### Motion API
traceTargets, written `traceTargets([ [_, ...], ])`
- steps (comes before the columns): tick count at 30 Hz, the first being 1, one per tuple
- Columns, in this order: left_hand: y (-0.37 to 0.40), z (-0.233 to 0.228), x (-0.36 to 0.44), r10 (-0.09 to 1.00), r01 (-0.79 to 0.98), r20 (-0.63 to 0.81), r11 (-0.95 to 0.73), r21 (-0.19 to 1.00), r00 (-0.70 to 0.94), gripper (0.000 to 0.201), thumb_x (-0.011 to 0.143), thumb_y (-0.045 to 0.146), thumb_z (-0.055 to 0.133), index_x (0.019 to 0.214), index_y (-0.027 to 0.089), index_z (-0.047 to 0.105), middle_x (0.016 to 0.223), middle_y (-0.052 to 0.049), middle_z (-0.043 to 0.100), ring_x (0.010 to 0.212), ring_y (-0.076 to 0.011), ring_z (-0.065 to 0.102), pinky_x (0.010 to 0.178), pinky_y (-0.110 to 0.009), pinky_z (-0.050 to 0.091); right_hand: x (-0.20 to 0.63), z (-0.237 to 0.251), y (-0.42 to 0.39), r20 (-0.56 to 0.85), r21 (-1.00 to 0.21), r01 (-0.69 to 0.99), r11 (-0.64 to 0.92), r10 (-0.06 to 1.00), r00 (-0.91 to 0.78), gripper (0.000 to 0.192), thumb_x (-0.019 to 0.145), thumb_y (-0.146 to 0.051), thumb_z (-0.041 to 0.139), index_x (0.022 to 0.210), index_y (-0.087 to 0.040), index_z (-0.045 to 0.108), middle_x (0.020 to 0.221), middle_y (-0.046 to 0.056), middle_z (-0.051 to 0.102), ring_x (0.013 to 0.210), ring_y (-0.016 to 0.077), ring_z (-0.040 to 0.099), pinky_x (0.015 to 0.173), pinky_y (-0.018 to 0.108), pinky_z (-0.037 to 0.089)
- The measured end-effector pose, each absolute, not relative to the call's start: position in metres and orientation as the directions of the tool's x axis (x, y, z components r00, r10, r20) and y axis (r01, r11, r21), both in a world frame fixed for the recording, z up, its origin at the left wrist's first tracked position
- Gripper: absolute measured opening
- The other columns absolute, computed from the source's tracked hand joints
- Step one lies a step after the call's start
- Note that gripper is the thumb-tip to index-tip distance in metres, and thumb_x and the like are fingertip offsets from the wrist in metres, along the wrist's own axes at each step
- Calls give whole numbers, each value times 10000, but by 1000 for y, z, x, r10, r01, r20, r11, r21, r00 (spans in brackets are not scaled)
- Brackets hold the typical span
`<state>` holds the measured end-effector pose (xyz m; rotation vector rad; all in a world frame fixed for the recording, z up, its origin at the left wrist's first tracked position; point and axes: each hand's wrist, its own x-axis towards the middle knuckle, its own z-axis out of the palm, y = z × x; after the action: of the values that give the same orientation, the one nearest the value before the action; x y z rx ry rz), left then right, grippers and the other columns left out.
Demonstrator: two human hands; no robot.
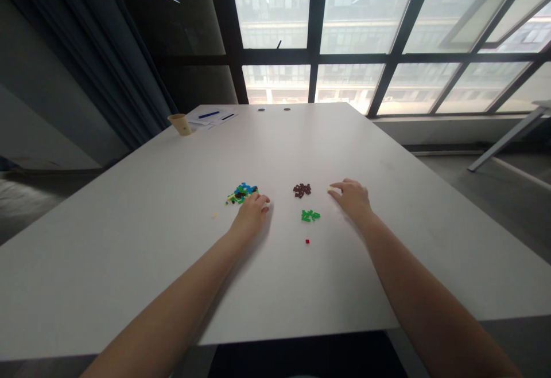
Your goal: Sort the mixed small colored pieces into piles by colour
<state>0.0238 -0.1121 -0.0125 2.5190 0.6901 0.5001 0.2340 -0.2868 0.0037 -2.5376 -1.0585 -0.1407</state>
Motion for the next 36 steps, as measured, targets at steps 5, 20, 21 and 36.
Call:
traceTargets([
  [5, -98, -23, 19, 556, 481, 228, -819, 312, 799, 228, 799, 114, 383, 872, 156, 595, 902, -90, 538, 864, -197, 509, 857, -371, 405, 249, -9, -292, 77, -202, 612, -765, 610, 788, 255, 820, -350, 509, 1012, -295, 669, 998, 81, 608, 985, 237, 512, 799, 374, 350],
  [20, -94, -22, 19, 564, 426, 281, -799, 424, 777, 195, 733, 87, 380, 643, 192, 518, 733, -57, 516, 693, -178, 472, 716, -313, 388, 251, -10, -298, 117, -280, 626, -728, 622, 775, 232, 797, -227, 507, 929, -244, 697, 995, 97, 630, 918, 233, 563, 750, 360, 403],
  [21, -95, -20, 19, 563, 429, 278, -800, 420, 778, 189, 729, 89, 384, 649, 191, 521, 737, -61, 525, 709, -187, 479, 719, -316, 388, 250, -9, -298, 119, -279, 629, -726, 623, 773, 239, 801, -222, 499, 940, -244, 693, 996, 96, 628, 919, 234, 562, 749, 362, 404],
  [36, -123, -1, 25, 611, 118, 325, -572, 812, 722, 101, 746, 176, 494, 816, 195, 564, 817, -32, 599, 746, -151, 560, 702, -285, 464, 216, 4, -283, 413, -500, 811, -303, 739, 532, 205, 770, -202, 505, 829, -197, 702, 666, 20, 568, 667, 144, 524, 686, 277, 403],
])
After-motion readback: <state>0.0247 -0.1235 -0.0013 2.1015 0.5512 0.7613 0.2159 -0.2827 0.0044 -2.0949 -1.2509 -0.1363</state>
